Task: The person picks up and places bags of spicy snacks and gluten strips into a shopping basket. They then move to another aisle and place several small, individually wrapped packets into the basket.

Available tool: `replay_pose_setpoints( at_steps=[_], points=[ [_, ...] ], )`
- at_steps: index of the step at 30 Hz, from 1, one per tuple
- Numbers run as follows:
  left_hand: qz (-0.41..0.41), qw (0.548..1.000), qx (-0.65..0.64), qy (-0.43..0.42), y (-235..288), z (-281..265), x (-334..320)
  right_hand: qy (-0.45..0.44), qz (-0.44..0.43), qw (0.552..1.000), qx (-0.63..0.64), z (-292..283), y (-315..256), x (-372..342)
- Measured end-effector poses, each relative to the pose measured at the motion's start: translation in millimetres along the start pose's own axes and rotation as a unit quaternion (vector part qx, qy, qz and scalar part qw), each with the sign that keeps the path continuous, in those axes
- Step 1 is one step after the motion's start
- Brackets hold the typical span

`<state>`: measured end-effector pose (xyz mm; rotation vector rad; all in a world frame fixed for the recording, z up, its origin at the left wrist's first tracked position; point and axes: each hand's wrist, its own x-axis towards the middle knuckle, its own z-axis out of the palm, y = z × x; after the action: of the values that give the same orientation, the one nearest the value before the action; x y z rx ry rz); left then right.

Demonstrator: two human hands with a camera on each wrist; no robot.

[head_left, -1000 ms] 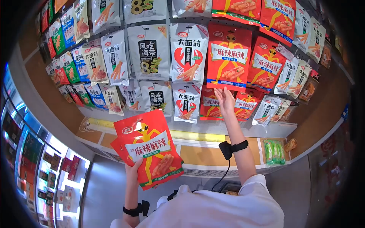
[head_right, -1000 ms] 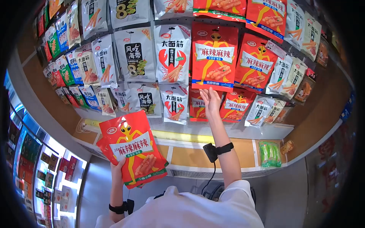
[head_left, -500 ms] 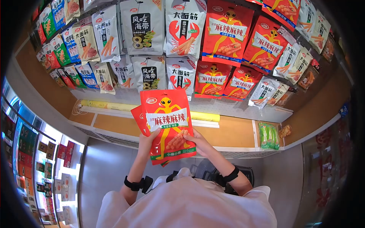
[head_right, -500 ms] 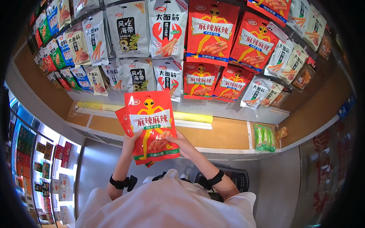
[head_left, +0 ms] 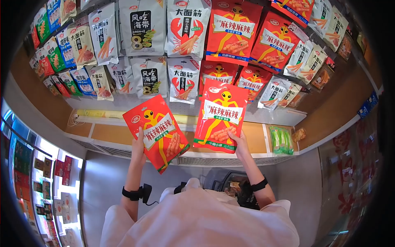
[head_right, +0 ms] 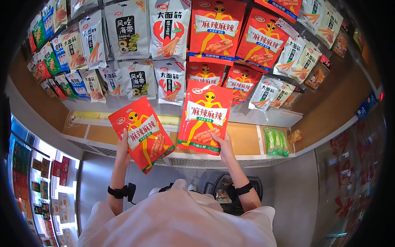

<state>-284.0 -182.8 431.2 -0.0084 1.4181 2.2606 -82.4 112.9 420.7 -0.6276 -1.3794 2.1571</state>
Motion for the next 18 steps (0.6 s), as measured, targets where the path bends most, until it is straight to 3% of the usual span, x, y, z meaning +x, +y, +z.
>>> replay_pose_setpoints(
  at_steps=[7,18],
  points=[
    [0.006,0.997,-0.077,0.025,15,-23,1,0.018,-0.031,0.999,-0.007,-19,-7,12],
    [-0.031,0.998,-0.043,0.031,12,-25,-1,0.023,-0.018,1.000,-0.007,-28,-1,19]
  ],
)
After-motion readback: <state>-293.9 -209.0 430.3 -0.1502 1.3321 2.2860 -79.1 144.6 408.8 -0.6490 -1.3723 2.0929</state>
